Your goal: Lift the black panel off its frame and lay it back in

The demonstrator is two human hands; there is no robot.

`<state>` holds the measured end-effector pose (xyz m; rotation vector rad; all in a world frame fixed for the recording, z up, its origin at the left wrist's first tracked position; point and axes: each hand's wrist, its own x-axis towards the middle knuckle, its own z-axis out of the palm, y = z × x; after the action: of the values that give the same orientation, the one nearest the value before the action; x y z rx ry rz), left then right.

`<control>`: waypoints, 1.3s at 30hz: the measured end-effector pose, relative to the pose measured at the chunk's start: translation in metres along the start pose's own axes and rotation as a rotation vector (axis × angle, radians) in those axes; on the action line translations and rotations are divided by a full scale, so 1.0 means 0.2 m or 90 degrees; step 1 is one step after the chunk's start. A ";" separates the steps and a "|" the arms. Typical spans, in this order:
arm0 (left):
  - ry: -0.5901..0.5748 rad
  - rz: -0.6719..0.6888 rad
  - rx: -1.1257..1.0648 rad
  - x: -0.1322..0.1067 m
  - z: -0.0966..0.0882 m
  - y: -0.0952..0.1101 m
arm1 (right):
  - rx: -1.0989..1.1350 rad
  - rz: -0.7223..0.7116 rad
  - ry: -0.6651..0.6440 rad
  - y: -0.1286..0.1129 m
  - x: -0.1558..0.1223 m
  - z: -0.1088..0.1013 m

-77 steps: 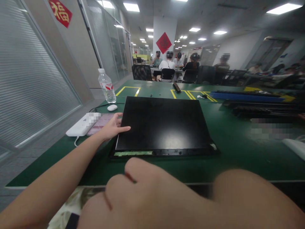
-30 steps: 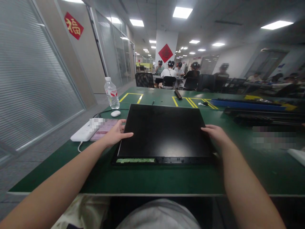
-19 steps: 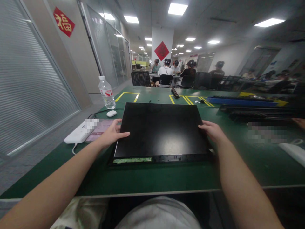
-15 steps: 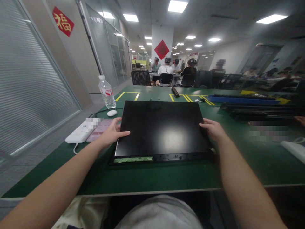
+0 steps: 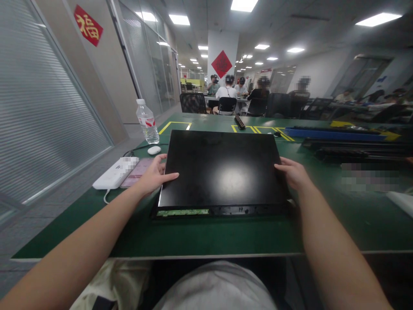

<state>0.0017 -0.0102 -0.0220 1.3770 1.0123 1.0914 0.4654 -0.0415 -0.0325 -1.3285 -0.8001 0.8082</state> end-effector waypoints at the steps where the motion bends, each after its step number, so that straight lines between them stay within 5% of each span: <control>1: -0.001 0.001 0.001 0.00 0.00 0.00 | 0.004 0.003 0.000 0.00 0.00 0.00; 39: 0.013 -0.046 0.006 0.01 0.01 -0.01 | -0.041 -0.013 0.019 0.04 0.04 -0.01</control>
<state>0.0038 -0.0089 -0.0237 1.3285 1.0749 1.0510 0.4698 -0.0352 -0.0401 -1.3836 -0.8206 0.7497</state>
